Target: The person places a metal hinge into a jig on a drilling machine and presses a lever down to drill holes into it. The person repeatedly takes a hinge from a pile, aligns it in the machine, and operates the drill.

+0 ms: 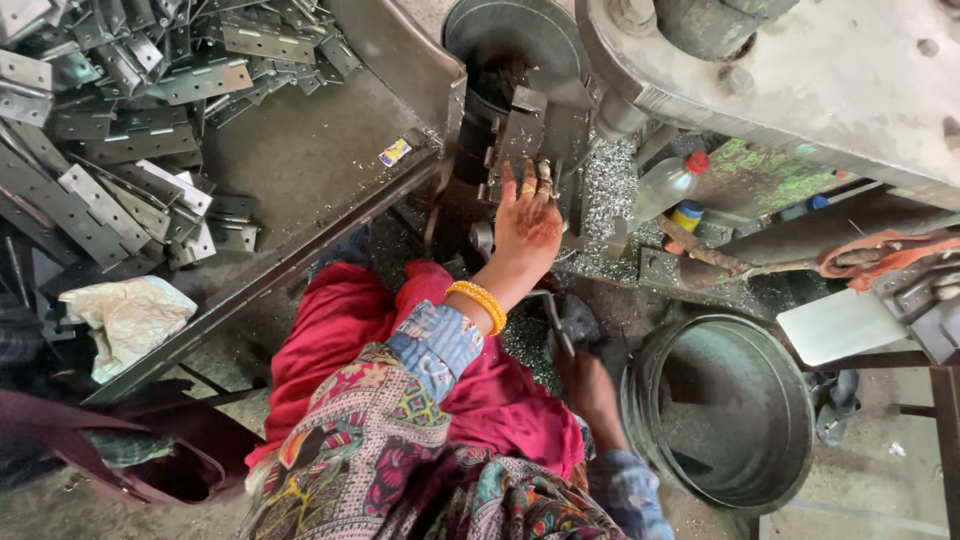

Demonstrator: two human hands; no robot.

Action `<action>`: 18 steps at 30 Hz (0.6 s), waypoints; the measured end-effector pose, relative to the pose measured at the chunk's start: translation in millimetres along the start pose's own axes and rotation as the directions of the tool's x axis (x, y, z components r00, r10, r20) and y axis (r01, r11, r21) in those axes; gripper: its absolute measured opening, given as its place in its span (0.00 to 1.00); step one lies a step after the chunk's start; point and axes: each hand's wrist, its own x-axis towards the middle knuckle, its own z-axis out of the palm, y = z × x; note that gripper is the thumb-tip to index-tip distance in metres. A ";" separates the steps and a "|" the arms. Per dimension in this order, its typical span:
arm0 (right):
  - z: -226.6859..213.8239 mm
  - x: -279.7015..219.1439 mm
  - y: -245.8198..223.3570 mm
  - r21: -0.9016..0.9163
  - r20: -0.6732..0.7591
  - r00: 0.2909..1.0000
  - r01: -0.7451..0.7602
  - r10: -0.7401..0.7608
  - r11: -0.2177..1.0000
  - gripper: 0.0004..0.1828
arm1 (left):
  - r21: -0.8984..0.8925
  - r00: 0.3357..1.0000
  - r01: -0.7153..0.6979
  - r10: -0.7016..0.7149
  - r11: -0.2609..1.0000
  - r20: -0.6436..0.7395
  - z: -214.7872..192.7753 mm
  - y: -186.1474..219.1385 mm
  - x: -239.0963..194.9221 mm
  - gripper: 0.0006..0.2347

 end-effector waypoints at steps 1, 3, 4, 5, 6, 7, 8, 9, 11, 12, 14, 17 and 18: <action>18.2 -5.9 8.0 0.086 -0.004 1.000 0.027 -0.027 0.996 0.23 | -0.047 0.999 -0.003 0.000 0.999 -0.050 -1.3 -1.6 -5.1 0.23; 19.0 4.2 19.5 0.109 0.030 0.999 0.017 -0.020 0.994 0.24 | -0.083 0.996 -0.006 -0.002 0.997 -0.092 -5.0 -4.2 -5.2 0.21; 17.9 0.4 17.7 0.139 0.064 0.998 -0.024 0.016 0.990 0.24 | -0.122 0.993 -0.037 0.022 0.992 -0.120 -5.8 -5.4 -8.6 0.20; 11.7 -1.1 13.6 0.140 0.068 0.998 -0.022 0.013 0.990 0.24 | -0.119 0.993 -0.033 0.019 0.992 -0.117 -7.1 -7.0 -9.5 0.20; -2.8 4.5 10.9 0.070 0.176 0.978 -0.124 0.110 0.990 0.23 | -0.049 0.999 -0.030 0.031 0.998 0.012 -9.6 -6.5 -4.6 0.18; -15.4 10.8 7.9 -0.012 0.275 0.938 -0.217 0.212 0.976 0.22 | 0.021 0.989 -0.036 0.033 0.999 0.141 -11.3 -6.1 1.0 0.16; -23.0 10.4 8.3 -0.014 0.280 0.935 -0.221 0.216 0.975 0.22 | 0.018 0.988 -0.036 0.033 0.999 0.148 -10.2 -5.4 3.6 0.16; -28.8 10.8 12.7 -0.040 0.153 0.982 -0.105 0.110 0.994 0.21 | 0.024 0.992 -0.025 0.022 0.999 0.128 -7.6 -5.3 8.0 0.17; -13.4 9.4 18.8 -0.077 0.014 1.000 0.004 -0.003 0.997 0.21 | 0.030 0.995 -0.026 0.023 0.999 0.100 1.6 -3.1 15.2 0.17; 12.1 3.7 15.5 -0.079 0.010 0.999 -0.047 0.048 0.996 0.24 | 0.060 1.000 0.011 -0.011 0.998 -0.003 9.2 -1.2 16.1 0.20; 27.5 4.7 18.4 -0.085 0.007 0.996 -0.089 0.090 0.992 0.29 | 0.085 0.993 0.060 -0.051 0.995 -0.110 24.6 1.8 20.8 0.22; 12.8 -0.9 7.8 -0.070 -0.016 0.998 -0.058 0.057 0.996 0.27 | -0.054 0.997 0.019 -0.023 0.998 -0.079 43.8 -1.4 25.5 0.20; -6.9 5.2 6.8 -0.038 0.123 0.984 -0.129 0.132 0.991 0.25 | -0.017 0.996 0.047 -0.048 0.999 -0.081 46.3 -1.3 32.6 0.20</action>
